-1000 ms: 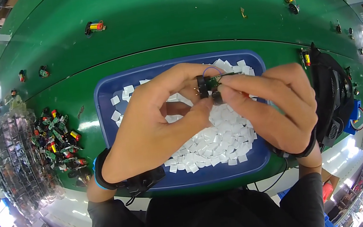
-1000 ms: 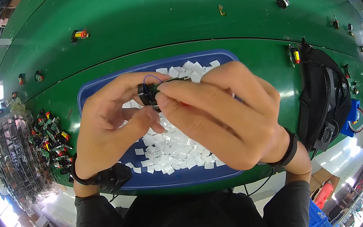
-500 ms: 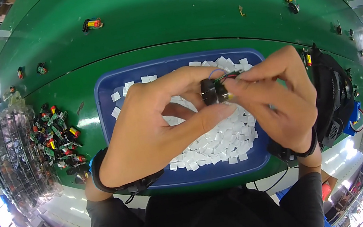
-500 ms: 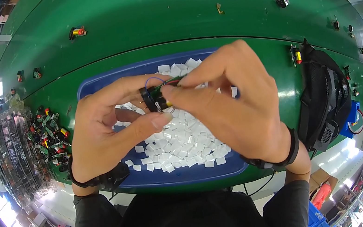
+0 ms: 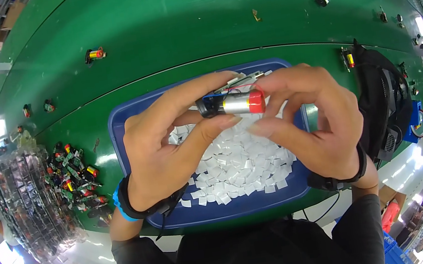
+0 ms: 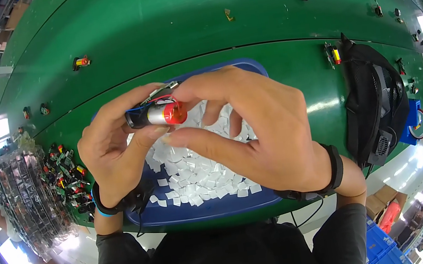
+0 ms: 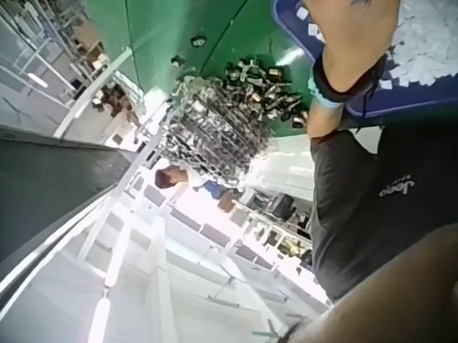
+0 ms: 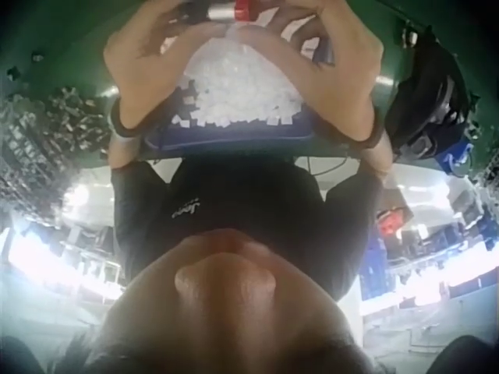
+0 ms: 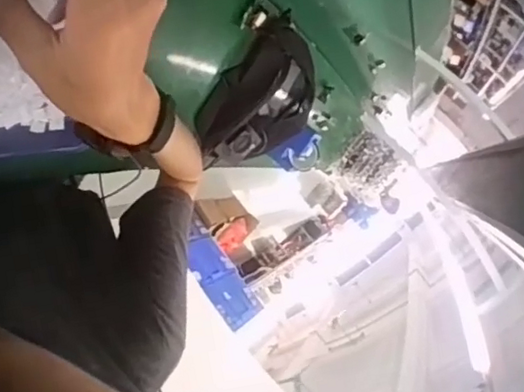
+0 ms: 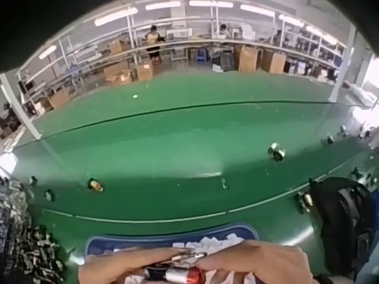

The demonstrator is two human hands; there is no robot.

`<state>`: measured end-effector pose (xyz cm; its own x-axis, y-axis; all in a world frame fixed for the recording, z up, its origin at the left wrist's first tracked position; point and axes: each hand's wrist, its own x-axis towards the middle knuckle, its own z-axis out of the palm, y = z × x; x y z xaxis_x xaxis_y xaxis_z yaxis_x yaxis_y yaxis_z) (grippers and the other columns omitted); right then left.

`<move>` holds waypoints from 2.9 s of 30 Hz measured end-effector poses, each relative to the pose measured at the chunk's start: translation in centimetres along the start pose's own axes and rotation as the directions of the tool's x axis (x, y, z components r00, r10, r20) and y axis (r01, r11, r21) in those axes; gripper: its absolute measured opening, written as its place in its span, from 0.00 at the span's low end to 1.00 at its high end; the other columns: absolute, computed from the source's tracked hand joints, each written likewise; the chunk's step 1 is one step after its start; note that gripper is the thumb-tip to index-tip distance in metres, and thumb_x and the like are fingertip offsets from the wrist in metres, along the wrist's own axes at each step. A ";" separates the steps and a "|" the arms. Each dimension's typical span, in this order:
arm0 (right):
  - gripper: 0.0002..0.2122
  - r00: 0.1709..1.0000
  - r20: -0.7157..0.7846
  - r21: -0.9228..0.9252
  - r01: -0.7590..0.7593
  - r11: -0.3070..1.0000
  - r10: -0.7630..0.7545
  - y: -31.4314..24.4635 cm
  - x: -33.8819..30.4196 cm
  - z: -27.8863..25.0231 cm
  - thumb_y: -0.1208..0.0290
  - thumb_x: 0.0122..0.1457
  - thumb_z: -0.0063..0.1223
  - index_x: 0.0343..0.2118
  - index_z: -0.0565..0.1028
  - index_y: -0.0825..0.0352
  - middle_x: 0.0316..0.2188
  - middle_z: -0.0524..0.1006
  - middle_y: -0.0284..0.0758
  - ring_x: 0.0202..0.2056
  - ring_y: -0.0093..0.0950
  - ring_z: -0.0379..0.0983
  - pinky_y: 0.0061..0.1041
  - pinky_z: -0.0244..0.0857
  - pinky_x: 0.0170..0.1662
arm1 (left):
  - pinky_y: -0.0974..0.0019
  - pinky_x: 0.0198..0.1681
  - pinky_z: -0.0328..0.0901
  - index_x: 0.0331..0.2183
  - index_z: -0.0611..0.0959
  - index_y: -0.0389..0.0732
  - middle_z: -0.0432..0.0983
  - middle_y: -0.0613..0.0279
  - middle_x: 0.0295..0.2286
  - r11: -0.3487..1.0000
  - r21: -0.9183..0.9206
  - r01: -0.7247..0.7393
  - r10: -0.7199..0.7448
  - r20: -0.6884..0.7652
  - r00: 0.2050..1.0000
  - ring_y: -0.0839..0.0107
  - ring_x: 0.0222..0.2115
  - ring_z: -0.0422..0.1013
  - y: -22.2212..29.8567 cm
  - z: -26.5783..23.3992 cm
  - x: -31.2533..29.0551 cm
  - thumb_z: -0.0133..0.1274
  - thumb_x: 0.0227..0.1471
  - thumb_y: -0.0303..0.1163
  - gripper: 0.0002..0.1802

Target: The person picks up a battery and a circuit board, fits them together, and wraps a white sticker around the unit before placing it on a conveyor belt. The person then repeats this assembly process with another set of components.

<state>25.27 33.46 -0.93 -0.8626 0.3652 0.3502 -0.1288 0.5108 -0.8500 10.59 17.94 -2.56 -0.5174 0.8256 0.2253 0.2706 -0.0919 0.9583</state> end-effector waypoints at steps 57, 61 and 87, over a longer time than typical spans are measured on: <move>0.09 0.911 0.226 -0.448 0.412 0.793 -0.345 -1.0 3.6 -1.7 0.81 0.44 0.62 0.31 0.79 0.65 0.29 0.77 0.33 0.28 0.28 0.74 0.25 0.68 0.26 | 0.72 0.25 0.71 0.42 0.80 0.33 0.79 0.56 0.36 0.515 -0.388 0.765 -0.601 0.473 0.644 0.76 0.28 0.74 3.7 -1.4 2.1 0.53 0.62 0.38 0.16; 0.16 0.886 0.276 -0.407 0.459 0.789 -0.373 -2.7 2.1 -1.0 0.76 0.30 0.63 0.29 0.82 0.62 0.28 0.76 0.30 0.29 0.29 0.73 0.23 0.67 0.25 | 0.71 0.24 0.73 0.44 0.78 0.31 0.78 0.55 0.38 0.610 -0.433 0.663 -0.522 0.411 0.748 0.75 0.30 0.74 3.0 -1.9 2.1 0.53 0.62 0.38 0.18; 0.12 0.878 0.222 -0.462 0.478 0.747 -0.424 0.1 1.1 -2.6 0.76 0.36 0.64 0.28 0.79 0.68 0.31 0.79 0.38 0.29 0.31 0.77 0.25 0.71 0.27 | 0.70 0.33 0.66 0.36 0.79 0.32 0.75 0.61 0.30 0.643 -0.418 0.642 -0.558 0.318 0.766 0.74 0.28 0.70 2.2 0.2 0.8 0.52 0.61 0.39 0.16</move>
<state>25.57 35.93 0.41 -0.8114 -0.0686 0.5804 -0.2820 0.9158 -0.2860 10.91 18.51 -0.34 -0.2892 0.8611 -0.4182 -0.4972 0.2382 0.8343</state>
